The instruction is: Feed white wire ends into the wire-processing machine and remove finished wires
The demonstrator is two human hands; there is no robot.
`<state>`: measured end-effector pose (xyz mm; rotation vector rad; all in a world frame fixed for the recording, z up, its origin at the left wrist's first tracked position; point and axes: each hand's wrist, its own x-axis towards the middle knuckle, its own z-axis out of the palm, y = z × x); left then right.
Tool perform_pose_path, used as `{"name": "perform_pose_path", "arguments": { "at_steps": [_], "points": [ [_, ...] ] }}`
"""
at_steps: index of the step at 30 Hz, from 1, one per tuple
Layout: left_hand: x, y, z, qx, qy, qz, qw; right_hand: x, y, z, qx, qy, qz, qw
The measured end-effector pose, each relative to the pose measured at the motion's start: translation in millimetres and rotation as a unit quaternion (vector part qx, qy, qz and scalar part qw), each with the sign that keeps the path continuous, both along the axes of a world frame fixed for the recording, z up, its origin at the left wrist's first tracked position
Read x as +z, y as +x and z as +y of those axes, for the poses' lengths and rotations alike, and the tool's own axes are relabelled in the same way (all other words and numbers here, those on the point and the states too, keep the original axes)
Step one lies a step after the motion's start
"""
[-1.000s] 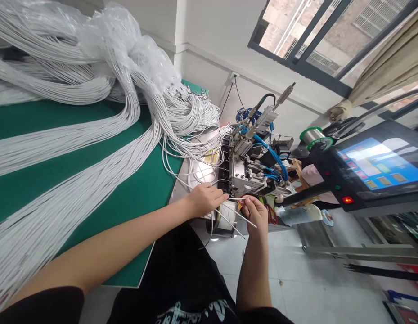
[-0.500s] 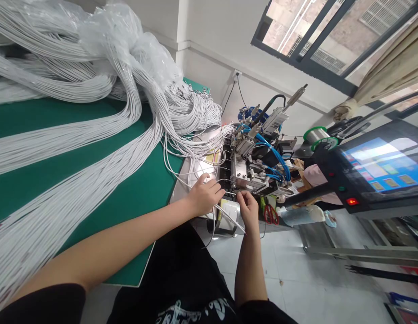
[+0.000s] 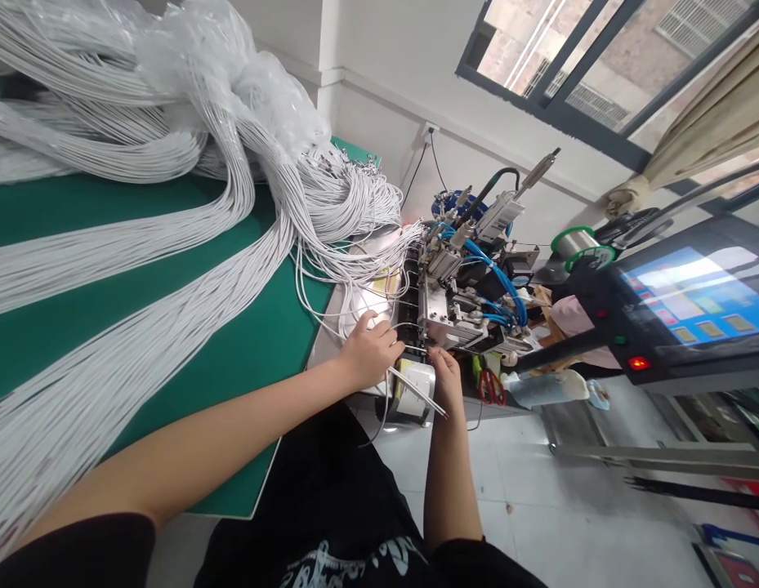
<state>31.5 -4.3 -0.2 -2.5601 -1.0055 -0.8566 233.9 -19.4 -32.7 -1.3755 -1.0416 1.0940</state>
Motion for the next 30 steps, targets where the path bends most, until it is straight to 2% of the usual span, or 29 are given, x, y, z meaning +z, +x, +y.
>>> {"name": "perform_pose_path", "arguments": {
  "at_steps": [7, 13, 17, 20, 24, 27, 30],
  "points": [
    [-1.2, -1.5, 0.0, -0.003, -0.013, 0.002, 1.000, -4.0, 10.0, -10.5, -0.020, 0.021, -0.056, 0.998],
    [-0.5, -1.7, -0.9, 0.000, -0.035, -0.004, 0.999, 10.7, 23.7, -22.2, -0.015, 0.040, -0.083, 0.996],
    [-1.2, -0.6, -0.6, 0.042, -0.072, -0.028, 0.996, 24.5, 33.0, -31.5, -0.004, 0.050, -0.116, 0.992],
    [-1.8, -0.6, -0.2, 0.052, -0.068, -0.046, 0.995, 39.0, 38.7, -40.8, 0.059, 0.048, -0.159, 0.984],
    [-2.2, -2.5, 0.2, -0.014, -0.029, -0.056, 0.998, 62.9, 41.2, -55.8, 0.177, 0.026, -0.195, 0.964],
    [-2.5, -3.6, 0.6, -0.036, -0.013, -0.066, 0.997, 77.4, 40.1, -64.7, 0.252, 0.009, -0.229, 0.940],
    [-3.1, -3.6, 1.2, -0.039, -0.002, -0.076, 0.996, 83.6, 40.8, -69.0, 0.331, -0.012, -0.252, 0.909]
  ]
}}
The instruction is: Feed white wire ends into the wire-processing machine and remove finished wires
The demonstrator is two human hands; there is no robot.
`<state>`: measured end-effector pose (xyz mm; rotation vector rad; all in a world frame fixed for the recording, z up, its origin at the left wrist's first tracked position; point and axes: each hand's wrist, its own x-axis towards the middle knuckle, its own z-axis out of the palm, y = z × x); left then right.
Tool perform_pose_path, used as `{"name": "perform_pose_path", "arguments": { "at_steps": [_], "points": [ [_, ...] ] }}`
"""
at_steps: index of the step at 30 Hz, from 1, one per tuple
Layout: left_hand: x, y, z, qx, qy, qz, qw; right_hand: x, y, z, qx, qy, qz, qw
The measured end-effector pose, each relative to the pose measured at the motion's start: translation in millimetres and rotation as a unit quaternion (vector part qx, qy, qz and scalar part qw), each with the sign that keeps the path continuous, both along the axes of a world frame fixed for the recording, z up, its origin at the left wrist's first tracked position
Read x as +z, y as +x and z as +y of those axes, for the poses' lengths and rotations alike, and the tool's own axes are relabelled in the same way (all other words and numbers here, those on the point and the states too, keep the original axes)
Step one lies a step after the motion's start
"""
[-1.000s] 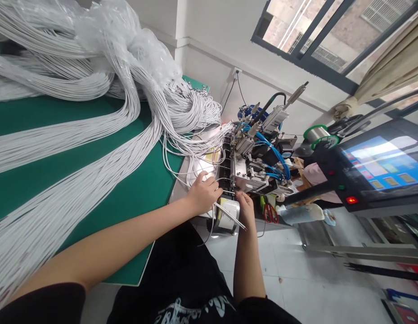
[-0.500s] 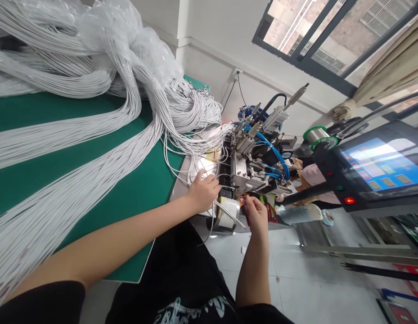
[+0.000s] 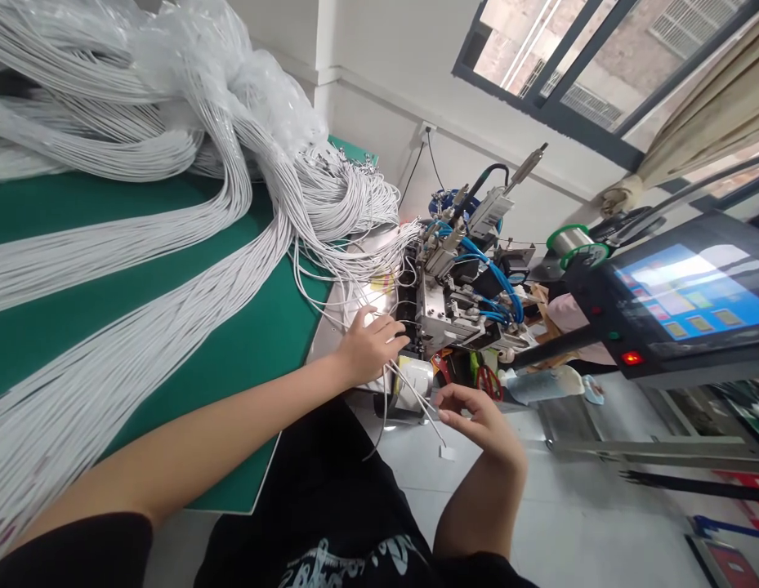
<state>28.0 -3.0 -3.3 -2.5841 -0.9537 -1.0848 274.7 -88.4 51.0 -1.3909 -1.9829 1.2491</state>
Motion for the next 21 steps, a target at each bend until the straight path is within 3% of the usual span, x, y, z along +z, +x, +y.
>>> {"name": "perform_pose_path", "arguments": {
  "at_steps": [4, 9, 11, 14, 17, 21],
  "points": [
    [-0.5, -0.3, 0.4, -0.004, 0.014, -0.011, 1.000, -0.3, 4.2, 0.0, 0.060, -0.007, -0.024, 0.998],
    [3.2, -2.7, 0.0, -0.018, 0.045, -0.017, 0.999, -1.4, 8.5, 2.1, 0.060, 0.029, -0.010, 0.998],
    [6.3, -3.2, -0.3, -0.041, 0.069, -0.012, 0.997, -4.4, 11.1, 2.6, 0.006, 0.054, 0.023, 0.998],
    [10.3, -2.4, -1.1, -0.108, 0.112, 0.026, 0.987, -14.0, 14.9, 4.5, -0.134, 0.082, 0.079, 0.984],
    [11.2, -0.5, -2.3, -0.157, 0.137, 0.057, 0.976, -26.7, 12.9, 10.0, -0.251, 0.087, 0.148, 0.953],
    [9.2, 0.5, -2.8, -0.165, 0.153, 0.059, 0.973, -41.1, -2.1, 21.5, -0.344, 0.117, 0.247, 0.898]
  ]
}}
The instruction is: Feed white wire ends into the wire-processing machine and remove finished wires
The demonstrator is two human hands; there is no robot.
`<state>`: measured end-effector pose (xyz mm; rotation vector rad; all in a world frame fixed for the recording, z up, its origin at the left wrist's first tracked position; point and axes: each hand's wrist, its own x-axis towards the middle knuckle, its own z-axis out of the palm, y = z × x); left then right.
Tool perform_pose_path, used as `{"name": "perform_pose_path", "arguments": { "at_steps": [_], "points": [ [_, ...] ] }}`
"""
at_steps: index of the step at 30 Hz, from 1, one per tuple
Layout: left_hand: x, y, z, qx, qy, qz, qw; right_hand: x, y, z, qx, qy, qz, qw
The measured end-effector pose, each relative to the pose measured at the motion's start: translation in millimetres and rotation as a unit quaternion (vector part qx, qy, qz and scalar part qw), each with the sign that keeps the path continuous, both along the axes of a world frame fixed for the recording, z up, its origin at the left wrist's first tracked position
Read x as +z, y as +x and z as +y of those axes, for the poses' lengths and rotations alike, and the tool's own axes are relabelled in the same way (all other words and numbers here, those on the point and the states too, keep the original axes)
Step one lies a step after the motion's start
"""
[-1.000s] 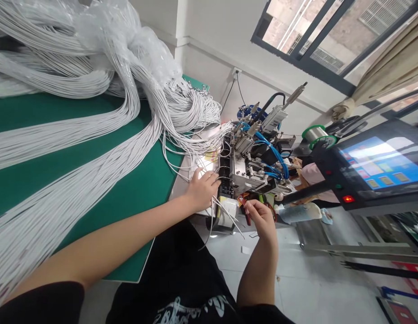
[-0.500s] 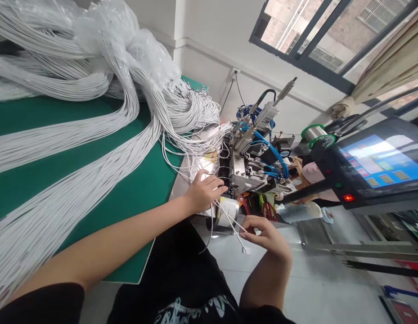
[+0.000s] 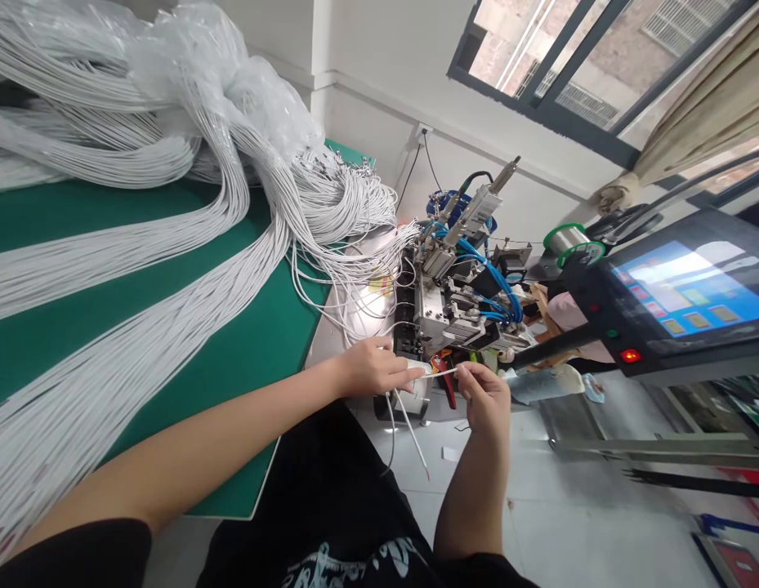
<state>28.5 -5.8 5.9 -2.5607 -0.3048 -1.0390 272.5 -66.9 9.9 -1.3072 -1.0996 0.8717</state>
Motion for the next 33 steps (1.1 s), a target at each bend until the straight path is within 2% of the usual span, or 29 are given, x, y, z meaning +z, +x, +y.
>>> {"name": "perform_pose_path", "arguments": {
  "at_steps": [8, 13, 19, 22, 25, 27, 33],
  "points": [
    [1.2, 0.6, -0.5, 0.081, 0.004, -0.052, 0.995, -9.7, -36.0, 10.2, -0.051, 0.002, 0.083, 0.995],
    [-1.4, 2.6, 0.8, 0.135, -0.014, -0.035, 0.990, -5.9, -44.5, 12.2, -0.036, 0.013, 0.082, 0.996],
    [-2.3, 3.0, 1.4, 0.190, -0.042, -0.020, 0.981, -9.5, -28.4, 20.1, 0.032, -0.044, 0.019, 0.998],
    [-0.5, 3.1, 0.5, 0.189, -0.042, -0.014, 0.981, -13.3, -21.9, 25.0, 0.026, -0.048, -0.069, 0.996],
    [-1.1, 3.1, 0.3, 0.184, -0.039, -0.014, 0.982, -16.8, -20.6, 28.8, 0.012, -0.048, -0.185, 0.981],
    [-2.7, 3.1, 0.5, 0.186, -0.046, -0.016, 0.981, -19.6, -21.2, 31.2, 0.011, -0.044, -0.226, 0.973],
    [-4.4, 3.2, 1.0, 0.196, -0.072, -0.009, 0.978, -28.4, -23.9, 41.4, 0.031, -0.009, -0.169, 0.985]
  ]
}}
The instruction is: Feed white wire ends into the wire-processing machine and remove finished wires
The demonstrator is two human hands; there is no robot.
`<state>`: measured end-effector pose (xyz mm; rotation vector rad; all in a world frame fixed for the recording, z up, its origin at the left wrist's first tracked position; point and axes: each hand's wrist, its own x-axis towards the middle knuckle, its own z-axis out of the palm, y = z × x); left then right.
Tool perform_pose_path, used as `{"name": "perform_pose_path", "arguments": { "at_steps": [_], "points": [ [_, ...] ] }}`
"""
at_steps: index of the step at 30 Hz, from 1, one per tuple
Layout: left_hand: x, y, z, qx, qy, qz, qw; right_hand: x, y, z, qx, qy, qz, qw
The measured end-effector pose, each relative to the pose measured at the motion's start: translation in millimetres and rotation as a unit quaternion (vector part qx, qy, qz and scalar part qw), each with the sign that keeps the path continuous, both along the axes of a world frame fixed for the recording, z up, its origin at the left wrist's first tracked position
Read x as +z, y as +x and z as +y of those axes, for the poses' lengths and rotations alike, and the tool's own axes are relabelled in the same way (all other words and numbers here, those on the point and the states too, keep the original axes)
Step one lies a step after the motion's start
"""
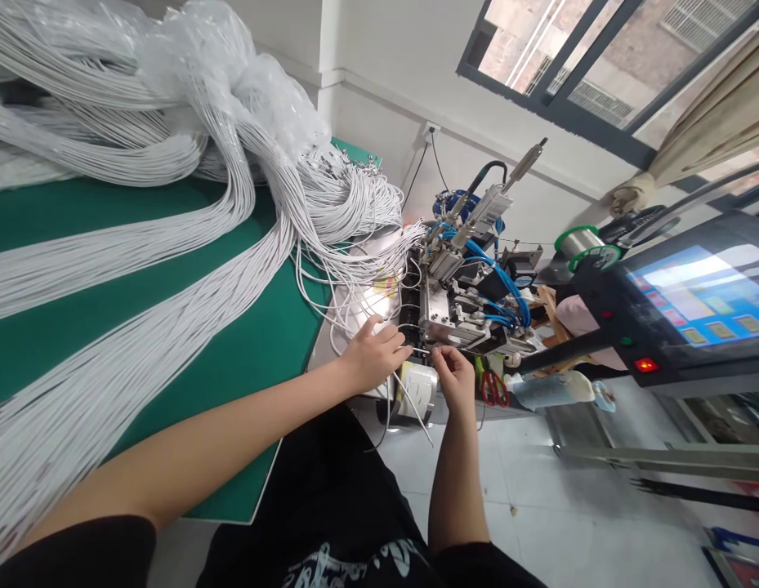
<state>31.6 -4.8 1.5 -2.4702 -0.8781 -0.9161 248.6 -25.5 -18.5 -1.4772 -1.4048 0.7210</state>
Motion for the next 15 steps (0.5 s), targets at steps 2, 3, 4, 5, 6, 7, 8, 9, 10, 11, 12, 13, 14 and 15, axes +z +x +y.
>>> {"name": "perform_pose_path", "arguments": {
  "at_steps": [2, 3, 4, 5, 6, 7, 8, 9, 10, 11, 12, 13, 14, 15],
  "points": [
    [0.2, -0.1, 0.2, -0.004, -0.002, -0.001, 1.000, -1.6, -1.1, 2.8, 0.008, 0.002, 0.027, 1.000],
    [0.2, -0.2, 0.3, -0.006, -0.004, -0.001, 1.000, -2.3, -1.7, 3.8, 0.010, 0.001, 0.034, 0.999],
    [0.2, -0.2, 0.5, -0.007, -0.007, 0.001, 1.000, -3.0, -2.4, 4.7, 0.011, -0.001, 0.037, 0.999],
    [0.1, -0.3, 0.6, -0.007, -0.010, 0.003, 1.000, -3.8, -3.1, 5.4, 0.011, -0.004, 0.040, 0.999],
    [0.1, -0.3, 0.8, -0.006, -0.012, 0.004, 1.000, -4.9, -3.8, 6.1, 0.012, -0.010, 0.047, 0.999],
    [0.0, -0.2, 0.9, -0.005, -0.013, 0.006, 1.000, -6.2, -4.7, 6.8, 0.012, -0.018, 0.063, 0.998],
    [0.0, 0.0, 1.1, -0.003, -0.012, 0.008, 1.000, -7.6, -5.7, 7.5, 0.011, -0.028, 0.088, 0.996],
    [-0.1, 0.3, 1.2, -0.002, -0.011, 0.010, 1.000, -9.0, -6.7, 8.3, 0.008, -0.038, 0.119, 0.992],
    [-0.2, 0.7, 1.3, -0.001, -0.011, 0.011, 1.000, -10.4, -7.9, 9.2, 0.004, -0.051, 0.152, 0.987],
    [-0.4, 1.0, 1.3, 0.000, -0.010, 0.010, 1.000, -11.5, -9.1, 10.1, 0.000, -0.063, 0.182, 0.981],
    [-0.6, 1.4, 1.3, 0.000, -0.010, 0.009, 1.000, -12.4, -10.2, 10.9, -0.003, -0.073, 0.206, 0.976],
    [-0.9, 1.6, 1.2, 0.000, -0.011, 0.007, 1.000, -13.0, -11.3, 11.5, -0.005, -0.080, 0.222, 0.972],
    [-1.2, 1.6, 1.1, 0.001, -0.013, 0.006, 1.000, -13.5, -12.3, 11.8, -0.006, -0.085, 0.230, 0.969],
    [-1.5, 1.5, 0.8, 0.002, -0.018, 0.006, 1.000, -13.8, -13.2, 11.6, -0.005, -0.086, 0.234, 0.968]
  ]
}}
